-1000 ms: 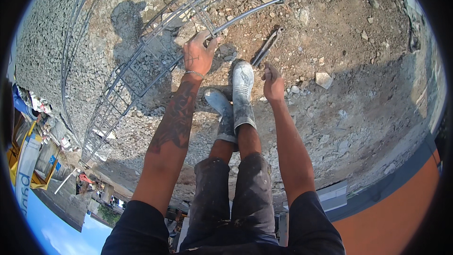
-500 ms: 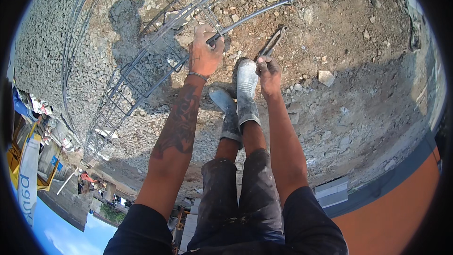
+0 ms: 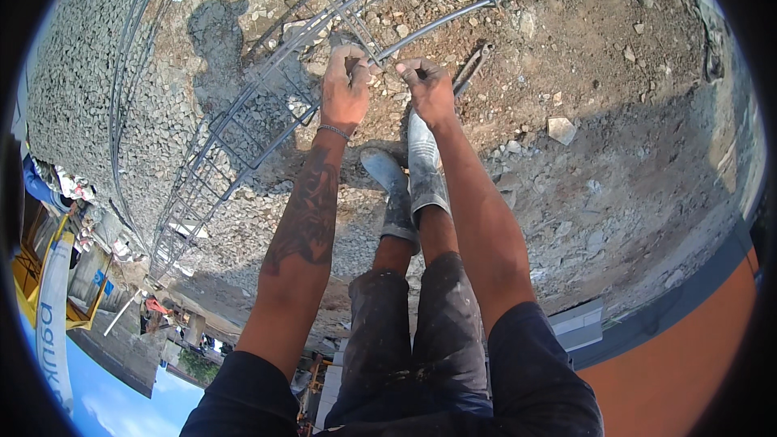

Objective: The person picks up tie wires from the ground and fastens the intersecting steel rebars of a reinforcement cage together using the wires and pliers.

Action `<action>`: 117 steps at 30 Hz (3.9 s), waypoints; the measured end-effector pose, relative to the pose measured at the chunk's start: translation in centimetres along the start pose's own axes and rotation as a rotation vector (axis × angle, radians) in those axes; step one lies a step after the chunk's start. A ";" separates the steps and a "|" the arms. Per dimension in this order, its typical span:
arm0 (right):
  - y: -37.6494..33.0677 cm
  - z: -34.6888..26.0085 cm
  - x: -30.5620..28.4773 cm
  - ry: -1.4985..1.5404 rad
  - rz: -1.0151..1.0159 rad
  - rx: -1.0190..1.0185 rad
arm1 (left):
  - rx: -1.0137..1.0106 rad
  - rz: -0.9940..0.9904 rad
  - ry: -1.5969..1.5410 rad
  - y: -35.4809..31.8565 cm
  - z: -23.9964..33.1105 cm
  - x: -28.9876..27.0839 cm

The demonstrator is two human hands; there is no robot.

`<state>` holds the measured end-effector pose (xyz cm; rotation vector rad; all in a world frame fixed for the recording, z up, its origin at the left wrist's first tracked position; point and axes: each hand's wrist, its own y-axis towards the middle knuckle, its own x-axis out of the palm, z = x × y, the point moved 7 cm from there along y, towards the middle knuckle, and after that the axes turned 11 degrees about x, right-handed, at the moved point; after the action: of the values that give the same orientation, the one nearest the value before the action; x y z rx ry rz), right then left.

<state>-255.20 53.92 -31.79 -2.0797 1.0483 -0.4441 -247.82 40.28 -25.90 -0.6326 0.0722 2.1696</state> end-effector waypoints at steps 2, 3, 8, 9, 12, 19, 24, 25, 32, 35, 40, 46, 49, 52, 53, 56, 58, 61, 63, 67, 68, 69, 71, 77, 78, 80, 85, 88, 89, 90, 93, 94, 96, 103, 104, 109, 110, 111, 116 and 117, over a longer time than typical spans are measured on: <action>0.3 -0.6 0.5 -0.082 -0.053 0.029 | -0.025 -0.007 -0.068 0.2 0.7 -0.3; 0.2 -1.2 0.8 -0.075 -0.056 0.029 | -0.049 -0.013 -0.132 0.3 0.9 -0.5; 0.6 -1.6 1.9 -0.017 -0.214 0.013 | -0.115 -0.121 -0.232 0.5 0.3 -0.4; 0.9 -1.6 1.8 -0.015 -0.212 0.014 | -0.099 -0.148 -0.241 0.5 0.4 -0.2; 1.3 -1.8 2.1 0.027 -0.253 -0.012 | -0.204 -0.145 -0.291 0.3 -0.3 -0.2; 1.4 -1.5 2.4 0.124 -0.254 0.036 | -0.046 -0.077 -0.080 0.3 0.3 0.1; -0.5 1.1 0.5 0.123 0.016 0.136 | 0.002 0.014 -0.012 0.5 -0.1 -0.1; -1.3 2.8 -0.6 0.213 0.061 0.228 | 0.003 0.019 -0.029 0.5 0.1 0.1; -8.2 7.8 -3.0 0.354 0.145 0.416 | 0.011 -0.060 0.192 0.3 0.5 0.3; -9.7 5.7 -1.8 0.407 0.063 0.410 | 0.045 -0.047 0.231 -0.1 1.0 0.4; -11.3 2.6 0.2 0.276 -0.092 0.328 | 0.276 -0.097 0.298 -5.0 4.2 1.0; -11.1 5.7 2.4 0.200 -0.322 0.356 | -0.373 -0.204 -0.299 -11.4 -1.3 0.3; -4.6 8.9 -4.0 -0.413 0.092 0.164 | -0.426 -0.058 -0.355 -12.8 -3.7 -1.0; 2.1 13.1 -8.5 -0.763 0.427 0.371 | -0.554 -0.106 -0.285 -16.7 -7.1 -1.9; 4.3 14.4 -10.5 -0.950 0.601 0.297 | -0.519 -0.112 -0.291 -18.3 -7.9 -1.2; 8.0 16.2 -11.2 -0.911 0.500 0.359 | -0.619 -0.040 -0.358 -23.1 -9.2 -1.4; 9.1 16.3 -11.0 -1.146 0.530 0.236 | -0.728 0.023 -0.481 -26.6 -10.1 -1.3; 10.1 17.6 -11.4 -1.322 0.424 0.349 | -0.787 0.034 -0.513 -31.2 -10.9 -0.7; 8.1 16.8 -10.3 -1.387 0.518 0.572 | -0.789 0.091 -0.519 -32.6 -10.6 -0.9; 10.8 14.3 -22.0 -1.302 0.690 0.458 | -0.630 0.196 -0.467 -28.4 -6.6 -0.4; 7.0 15.2 -16.9 -1.234 0.591 0.445 | -0.580 0.209 -0.280 -28.6 -6.0 -3.3; 2.2 12.9 -10.9 -1.258 0.550 0.475 | -0.574 0.286 -0.217 -29.1 -5.1 -6.3; 1.4 12.4 -14.4 -0.929 0.260 0.550 | -0.506 0.341 -0.225 -27.8 -2.4 -7.3; -17.8 -0.1 -4.1 -0.907 -0.319 0.067 | -0.334 0.436 -0.061 -30.1 7.2 -16.7; -20.7 -2.2 -3.1 -0.919 -0.363 -0.016 | -0.322 0.488 -0.044 -30.8 8.8 -18.4; -27.0 -6.2 -0.9 -0.887 -0.475 -0.081 | -0.167 0.510 0.019 -32.8 13.4 -21.5; -40.0 -17.3 2.1 -1.094 -0.794 -0.428 | 0.017 0.552 0.262 -37.6 28.0 -29.1; -47.0 -20.3 2.6 -1.014 -0.996 -0.347 | 0.054 0.647 0.207 -42.4 34.6 -32.1; -49.8 -21.2 2.9 -1.016 -1.089 -0.387 | 0.067 0.694 0.255 -44.3 36.4 -32.8; -52.2 -21.8 3.0 -1.018 -1.182 -0.423 | 0.074 0.731 0.273 -45.9 38.0 -33.4; -57.0 -22.2 2.6 -1.102 -1.286 -0.684 | 0.106 0.789 0.285 -50.6 41.8 -34.7; -58.4 -22.1 2.7 -1.120 -1.323 -0.781 | 0.111 0.797 0.393 -52.2 43.1 -35.1; -61.0 -21.9 3.1 -1.163 -1.328 -0.794 | 0.115 0.823 0.513 -54.9 44.9 -35.4; -66.1 -16.7 3.5 -1.316 -1.350 -0.794 | 0.039 0.728 0.550 -60.1 45.1 -34.4; -66.6 -16.0 3.6 -1.313 -1.347 -0.790 | 0.064 0.734 0.573 -60.7 45.3 -34.5; -69.6 -14.7 4.2 -1.214 -1.301 -1.004 | 0.076 0.711 0.470 -62.6 44.5 -34.8; -70.3 -14.8 4.4 -1.210 -1.299 -1.099 | 0.101 0.719 0.415 -63.0 44.5 -34.9; -70.8 -14.7 4.5 -1.207 -1.292 -1.102 | 0.107 0.716 0.417 -63.3 44.6 -35.0; -70.0 -13.7 5.2 -1.222 -1.171 -0.860 | 0.123 0.757 0.576 -63.9 45.9 -35.9; -69.5 -13.4 5.3 -1.217 -1.166 -0.868 | 0.131 0.757 0.580 -63.9 45.8 -35.9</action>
<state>-222.70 69.94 29.28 -2.7790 -0.9125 0.8784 -200.33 66.96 41.21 -1.2914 0.8776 2.5647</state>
